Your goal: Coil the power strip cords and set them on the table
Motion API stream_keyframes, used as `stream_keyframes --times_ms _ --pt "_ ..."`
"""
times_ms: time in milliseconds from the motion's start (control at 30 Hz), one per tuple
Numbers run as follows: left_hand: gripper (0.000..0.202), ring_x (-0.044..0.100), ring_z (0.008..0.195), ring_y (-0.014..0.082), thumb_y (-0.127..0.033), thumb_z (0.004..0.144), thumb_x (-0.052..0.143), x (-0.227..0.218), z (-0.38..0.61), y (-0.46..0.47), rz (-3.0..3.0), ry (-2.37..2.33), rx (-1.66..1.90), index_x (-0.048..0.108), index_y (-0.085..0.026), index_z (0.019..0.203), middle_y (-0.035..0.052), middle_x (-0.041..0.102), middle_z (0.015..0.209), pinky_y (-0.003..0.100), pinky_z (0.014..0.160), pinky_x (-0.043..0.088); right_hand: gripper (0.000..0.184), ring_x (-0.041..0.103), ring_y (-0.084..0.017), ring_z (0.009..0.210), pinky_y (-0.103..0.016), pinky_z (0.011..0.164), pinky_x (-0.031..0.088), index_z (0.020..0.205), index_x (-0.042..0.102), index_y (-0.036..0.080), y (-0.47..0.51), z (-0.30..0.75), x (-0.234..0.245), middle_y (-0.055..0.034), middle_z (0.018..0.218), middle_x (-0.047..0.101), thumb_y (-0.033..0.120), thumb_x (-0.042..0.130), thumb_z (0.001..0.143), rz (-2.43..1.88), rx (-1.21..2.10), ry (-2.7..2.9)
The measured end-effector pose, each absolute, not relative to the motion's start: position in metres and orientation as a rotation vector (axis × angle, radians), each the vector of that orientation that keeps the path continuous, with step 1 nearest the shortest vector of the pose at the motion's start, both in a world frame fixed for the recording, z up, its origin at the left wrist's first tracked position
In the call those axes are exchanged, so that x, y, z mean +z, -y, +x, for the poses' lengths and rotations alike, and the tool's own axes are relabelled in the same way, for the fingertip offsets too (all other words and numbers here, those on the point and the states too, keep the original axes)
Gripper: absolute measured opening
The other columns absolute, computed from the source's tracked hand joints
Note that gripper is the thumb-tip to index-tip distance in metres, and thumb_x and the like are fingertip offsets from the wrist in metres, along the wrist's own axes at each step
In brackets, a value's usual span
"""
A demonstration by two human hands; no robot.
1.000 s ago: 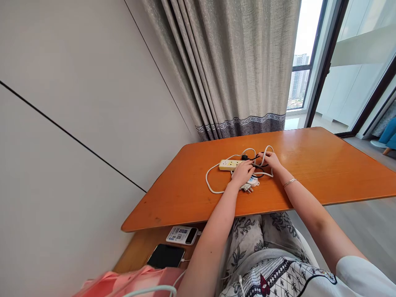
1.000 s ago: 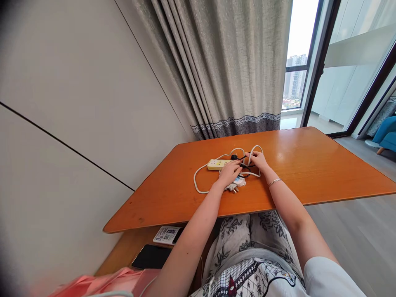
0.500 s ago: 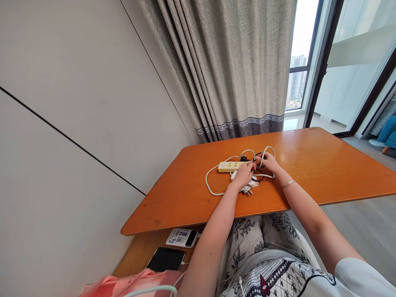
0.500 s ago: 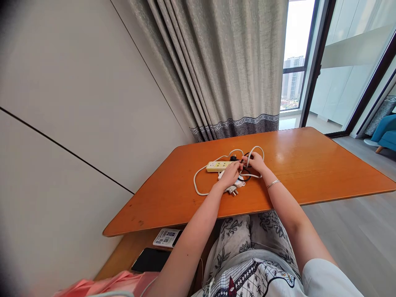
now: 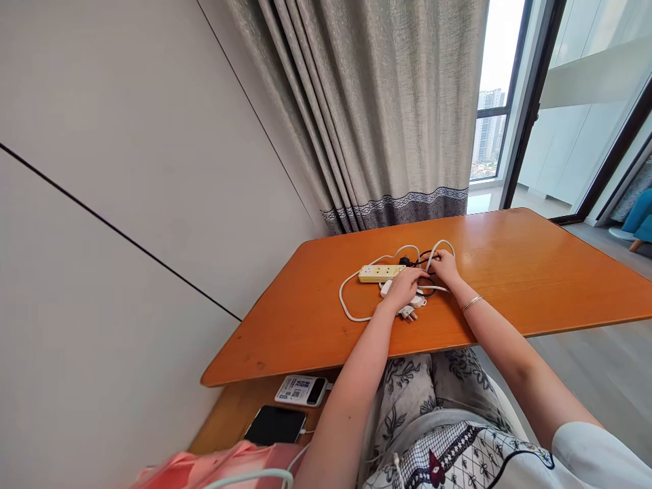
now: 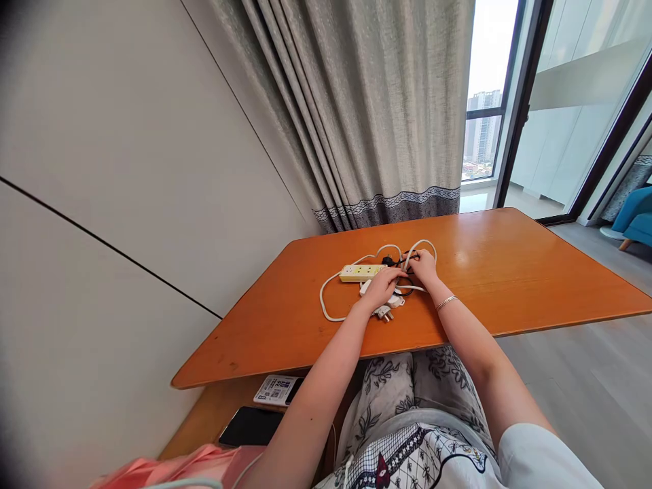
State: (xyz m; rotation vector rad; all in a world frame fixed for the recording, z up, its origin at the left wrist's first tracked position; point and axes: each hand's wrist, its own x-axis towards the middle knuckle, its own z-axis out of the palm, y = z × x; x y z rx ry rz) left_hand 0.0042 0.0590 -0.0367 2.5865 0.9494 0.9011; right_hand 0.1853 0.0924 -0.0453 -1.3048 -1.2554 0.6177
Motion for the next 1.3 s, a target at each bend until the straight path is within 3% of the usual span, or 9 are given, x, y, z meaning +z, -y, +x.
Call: stream_keyframes --times_ms 100,200,400,533,733,1000,1133,1233,1300 --pt "0.045 0.060 0.113 0.0196 -0.005 0.085 0.044 -0.039 0.006 -0.060 2.501 -0.959 1.060 0.065 -0.022 0.121 0.0084 0.066 0.122 0.038 0.103 0.048 0.038 0.046 -0.017 0.060 -0.028 0.059 0.037 0.055 0.044 0.024 -0.094 0.189 -0.047 0.0032 0.054 0.046 0.045 0.069 0.075 -1.302 0.610 1.210" --pt "0.051 0.063 0.102 0.0169 -0.006 0.086 0.043 -0.042 0.006 -0.062 2.379 -1.019 1.216 0.058 -0.021 0.133 0.0105 0.061 0.124 0.036 0.099 0.050 0.043 0.050 -0.017 0.057 -0.029 0.058 0.039 0.059 0.046 0.025 -0.096 0.191 -0.048 0.0027 0.053 0.048 0.057 0.066 0.079 -1.287 0.635 1.158" --pt "0.058 0.063 0.094 0.0155 -0.010 0.086 0.046 -0.051 0.004 -0.074 2.174 -1.162 1.372 0.051 -0.024 0.142 0.0112 0.056 0.125 0.036 0.099 0.050 0.057 0.060 -0.020 0.054 -0.033 0.054 0.047 0.062 0.050 0.026 -0.100 0.198 -0.051 -0.0023 0.056 0.058 0.079 0.047 0.083 -1.254 0.745 1.016" --pt "0.061 0.064 0.093 0.0157 -0.011 0.085 0.047 -0.055 0.003 -0.080 2.048 -1.178 1.418 0.048 -0.024 0.145 0.0122 0.055 0.126 0.035 0.091 0.054 0.071 0.056 -0.018 0.047 -0.031 0.046 0.045 0.061 0.053 0.024 -0.102 0.204 -0.049 -0.0065 0.058 0.062 0.089 0.031 0.080 -1.166 0.966 0.851" --pt "0.066 0.069 0.097 0.0185 -0.010 0.086 0.048 -0.053 0.001 -0.080 1.974 -1.223 1.419 0.041 -0.025 0.149 0.0159 0.049 0.140 0.036 0.090 0.056 0.077 0.047 -0.014 0.041 -0.030 0.041 0.040 0.061 0.056 0.021 -0.101 0.211 -0.039 -0.0100 0.058 0.062 0.089 0.025 0.081 -0.980 1.121 0.725" --pt "0.070 0.061 0.121 0.0203 -0.012 0.086 0.051 -0.050 0.000 -0.076 2.060 -1.295 1.346 0.030 -0.024 0.151 0.0160 0.043 0.149 0.037 0.107 0.046 0.074 0.066 -0.023 0.067 -0.031 0.054 0.053 0.085 0.066 0.017 -0.087 0.224 -0.026 -0.0155 0.076 0.070 0.075 0.020 0.091 -0.902 1.423 0.673" --pt "0.053 0.060 0.120 0.0212 -0.008 0.082 0.053 -0.046 -0.004 -0.075 2.057 -1.297 1.392 0.048 -0.017 0.134 0.0172 0.049 0.140 0.036 0.103 0.049 0.070 0.069 -0.024 0.088 -0.031 0.070 0.058 0.098 0.069 0.013 -0.080 0.226 -0.017 -0.0187 0.094 0.072 0.068 0.026 0.094 -0.720 1.522 0.776" --pt "0.031 0.062 0.112 0.0216 -0.007 0.082 0.053 -0.041 -0.005 -0.071 2.246 -1.291 1.315 0.062 -0.017 0.110 0.0127 0.062 0.119 0.037 0.102 0.048 0.064 0.068 -0.023 0.101 -0.031 0.082 0.058 0.105 0.069 0.011 -0.073 0.222 -0.011 -0.0187 0.105 0.072 0.063 0.033 0.095 -0.587 1.558 0.807" --pt "0.029 0.062 0.112 0.0220 -0.008 0.083 0.053 -0.039 -0.005 -0.068 2.396 -1.248 1.198 0.064 -0.019 0.107 0.0095 0.066 0.114 0.039 0.103 0.047 0.062 0.066 -0.024 0.107 -0.032 0.087 0.057 0.107 0.069 0.011 -0.069 0.219 -0.007 -0.0191 0.110 0.071 0.062 0.038 0.093 -0.546 1.566 0.825"
